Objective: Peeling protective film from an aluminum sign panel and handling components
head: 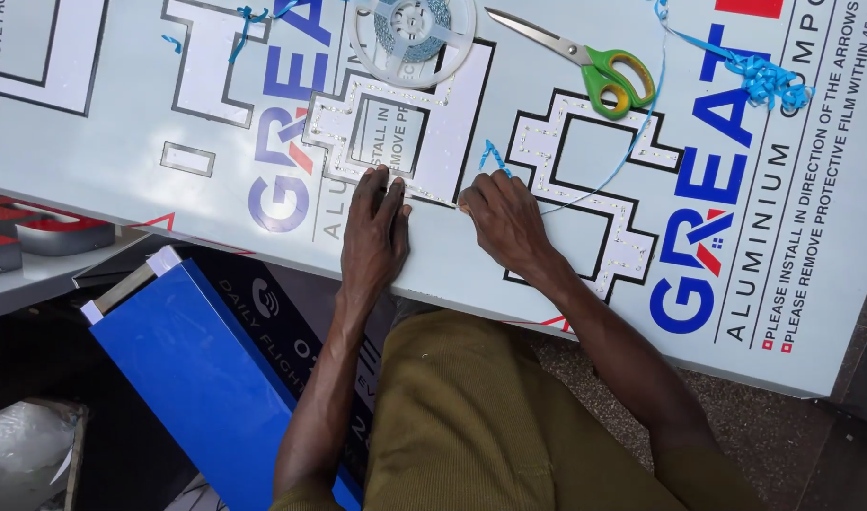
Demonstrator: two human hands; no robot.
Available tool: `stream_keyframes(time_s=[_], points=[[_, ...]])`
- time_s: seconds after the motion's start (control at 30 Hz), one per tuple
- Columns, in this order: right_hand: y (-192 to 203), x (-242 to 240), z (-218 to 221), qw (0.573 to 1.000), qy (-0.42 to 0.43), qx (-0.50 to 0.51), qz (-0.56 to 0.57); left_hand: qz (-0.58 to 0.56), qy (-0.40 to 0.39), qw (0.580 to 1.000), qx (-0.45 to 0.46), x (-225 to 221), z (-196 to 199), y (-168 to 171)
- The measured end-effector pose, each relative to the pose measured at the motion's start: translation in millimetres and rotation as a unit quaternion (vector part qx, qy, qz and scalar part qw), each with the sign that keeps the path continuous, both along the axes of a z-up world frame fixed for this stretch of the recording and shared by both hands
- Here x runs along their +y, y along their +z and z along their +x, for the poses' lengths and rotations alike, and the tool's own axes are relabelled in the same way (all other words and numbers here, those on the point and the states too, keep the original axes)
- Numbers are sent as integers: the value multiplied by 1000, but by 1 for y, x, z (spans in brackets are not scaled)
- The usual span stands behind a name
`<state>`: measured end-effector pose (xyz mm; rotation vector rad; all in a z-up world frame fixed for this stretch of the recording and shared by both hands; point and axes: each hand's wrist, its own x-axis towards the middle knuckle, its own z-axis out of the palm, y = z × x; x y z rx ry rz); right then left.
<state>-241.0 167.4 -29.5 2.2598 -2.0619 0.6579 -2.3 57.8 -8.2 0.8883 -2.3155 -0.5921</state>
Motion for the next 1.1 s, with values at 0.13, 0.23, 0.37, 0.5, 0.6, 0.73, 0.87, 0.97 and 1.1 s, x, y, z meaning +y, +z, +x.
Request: stream_keyframes(time_s=[0.13,0.23,0.37,0.5,0.6,0.73,0.87,0.97,1.1], points=[[13,-2,5,999,-18,-50,-4,-9,0,1000,-2,1,0,-2],[14,-3,8,995,-44,-92,-8,-9,-2,1000,-2,0,1,-3],[24,0,12,987,-54,-150,16,-8,-7,1000,-5,-2,2,-4],[48,-1,21,975,-75,-205,48,-3,-9,1000,-7,-4,2,-1],[65,1,19,970,-73,-220,72,4,-8,1000,-15,-4,2,-4],[67,5,21,956,-85,-263,92,3,-15,1000,-23,-5,3,-3],[90,1,31,927,-98,-346,105,-3,-54,998,-33,0,2,-4],[89,4,29,928,-99,-341,113,3,-104,993,-53,-14,-11,-10],[85,8,31,930,-102,-332,118,17,-224,970,-90,-53,-36,-20]])
